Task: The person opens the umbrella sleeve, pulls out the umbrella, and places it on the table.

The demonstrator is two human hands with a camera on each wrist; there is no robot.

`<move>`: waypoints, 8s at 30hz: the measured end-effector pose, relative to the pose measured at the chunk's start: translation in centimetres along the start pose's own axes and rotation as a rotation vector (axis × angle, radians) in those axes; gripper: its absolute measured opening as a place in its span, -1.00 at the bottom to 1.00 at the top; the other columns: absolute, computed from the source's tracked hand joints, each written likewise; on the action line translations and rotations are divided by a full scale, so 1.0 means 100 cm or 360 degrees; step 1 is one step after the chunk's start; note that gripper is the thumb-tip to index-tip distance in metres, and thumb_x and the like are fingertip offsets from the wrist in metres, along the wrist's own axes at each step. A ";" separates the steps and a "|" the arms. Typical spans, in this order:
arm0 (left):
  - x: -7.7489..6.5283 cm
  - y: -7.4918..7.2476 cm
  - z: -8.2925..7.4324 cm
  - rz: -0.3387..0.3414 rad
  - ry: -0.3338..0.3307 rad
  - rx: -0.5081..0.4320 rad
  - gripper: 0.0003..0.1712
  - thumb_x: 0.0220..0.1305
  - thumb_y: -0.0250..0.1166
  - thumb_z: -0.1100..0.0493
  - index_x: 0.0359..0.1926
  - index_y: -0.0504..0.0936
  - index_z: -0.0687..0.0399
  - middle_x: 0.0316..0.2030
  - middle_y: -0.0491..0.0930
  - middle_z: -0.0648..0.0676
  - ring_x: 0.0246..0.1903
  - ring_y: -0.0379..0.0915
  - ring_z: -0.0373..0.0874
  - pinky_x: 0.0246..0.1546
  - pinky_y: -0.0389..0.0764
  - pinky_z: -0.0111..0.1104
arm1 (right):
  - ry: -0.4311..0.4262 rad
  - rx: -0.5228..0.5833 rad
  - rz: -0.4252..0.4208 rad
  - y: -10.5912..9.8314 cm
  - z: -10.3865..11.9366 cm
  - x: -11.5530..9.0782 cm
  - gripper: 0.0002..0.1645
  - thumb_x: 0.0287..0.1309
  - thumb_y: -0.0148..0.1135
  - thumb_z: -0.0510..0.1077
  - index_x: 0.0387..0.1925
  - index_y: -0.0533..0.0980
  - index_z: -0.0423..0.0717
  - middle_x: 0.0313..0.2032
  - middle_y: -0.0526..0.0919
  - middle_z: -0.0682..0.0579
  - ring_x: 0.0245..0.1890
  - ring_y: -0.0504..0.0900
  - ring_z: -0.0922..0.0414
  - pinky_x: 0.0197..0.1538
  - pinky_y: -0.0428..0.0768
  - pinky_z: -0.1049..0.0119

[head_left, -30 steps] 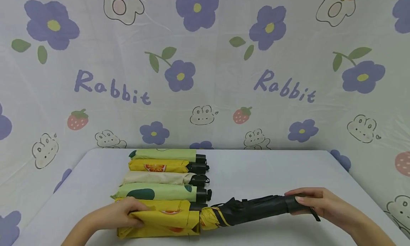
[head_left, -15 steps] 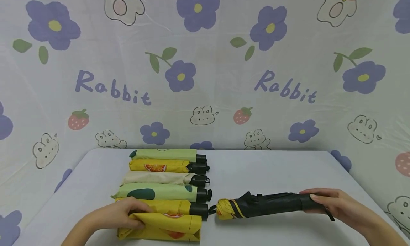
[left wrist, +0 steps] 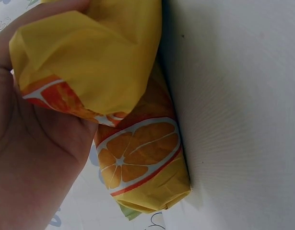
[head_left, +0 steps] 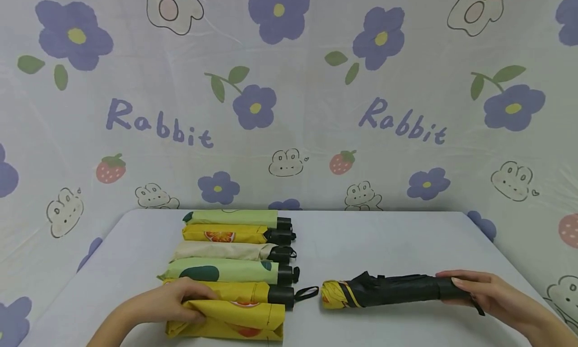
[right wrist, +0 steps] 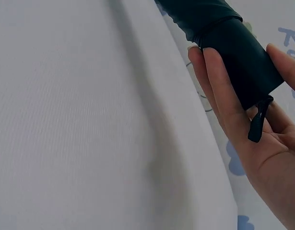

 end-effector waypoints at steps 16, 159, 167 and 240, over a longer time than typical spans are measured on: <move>-0.001 0.001 0.001 0.0000 -0.0034 -0.0010 -0.62 0.28 0.30 0.15 0.12 0.60 0.03 -0.02 0.65 -0.01 -0.09 0.47 -0.41 -0.05 0.51 -0.51 | 0.0191 -0.0677 -0.0383 -0.015 -0.013 -0.003 -0.52 0.49 -0.09 -0.09 0.32 0.39 -0.14 0.14 0.53 0.32 0.03 0.47 0.44 0.06 0.48 0.24; 0.006 -0.019 0.007 -0.0447 0.0025 0.0166 -0.62 0.28 0.31 0.07 0.08 0.65 0.09 0.00 0.69 0.11 -0.03 0.59 -0.33 -0.06 0.63 -0.44 | -0.0330 -0.0685 -0.0480 0.165 0.029 0.140 -0.44 0.31 0.19 0.03 0.31 0.38 0.08 0.29 0.50 -0.08 0.25 0.54 0.07 0.29 0.50 0.07; 0.006 -0.018 0.008 -0.0442 0.0009 0.0175 -0.62 0.27 0.33 0.06 0.08 0.65 0.05 -0.01 0.69 0.09 -0.04 0.59 -0.36 -0.06 0.63 -0.44 | -0.0261 -0.0687 -0.0386 0.190 0.026 0.157 -0.44 0.29 0.21 0.07 0.27 0.43 0.01 0.23 0.56 -0.10 0.21 0.57 0.05 0.25 0.53 0.10; 0.009 -0.018 0.002 -0.0429 -0.0045 0.0137 -0.61 0.24 0.35 0.05 0.08 0.65 0.03 0.01 0.68 0.09 -0.03 0.56 -0.37 -0.04 0.61 -0.45 | -0.0439 -0.1071 -0.0335 0.237 -0.003 0.209 -0.59 0.08 0.43 -0.15 0.00 0.65 -0.13 0.02 0.69 -0.16 -0.07 0.67 0.09 -0.04 0.65 0.28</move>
Point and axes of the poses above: each hand's wrist, its own x-axis towards the middle knuckle, its own y-axis out of the palm, z = x × y, the point moved 2 cm from there along x, towards the middle knuckle
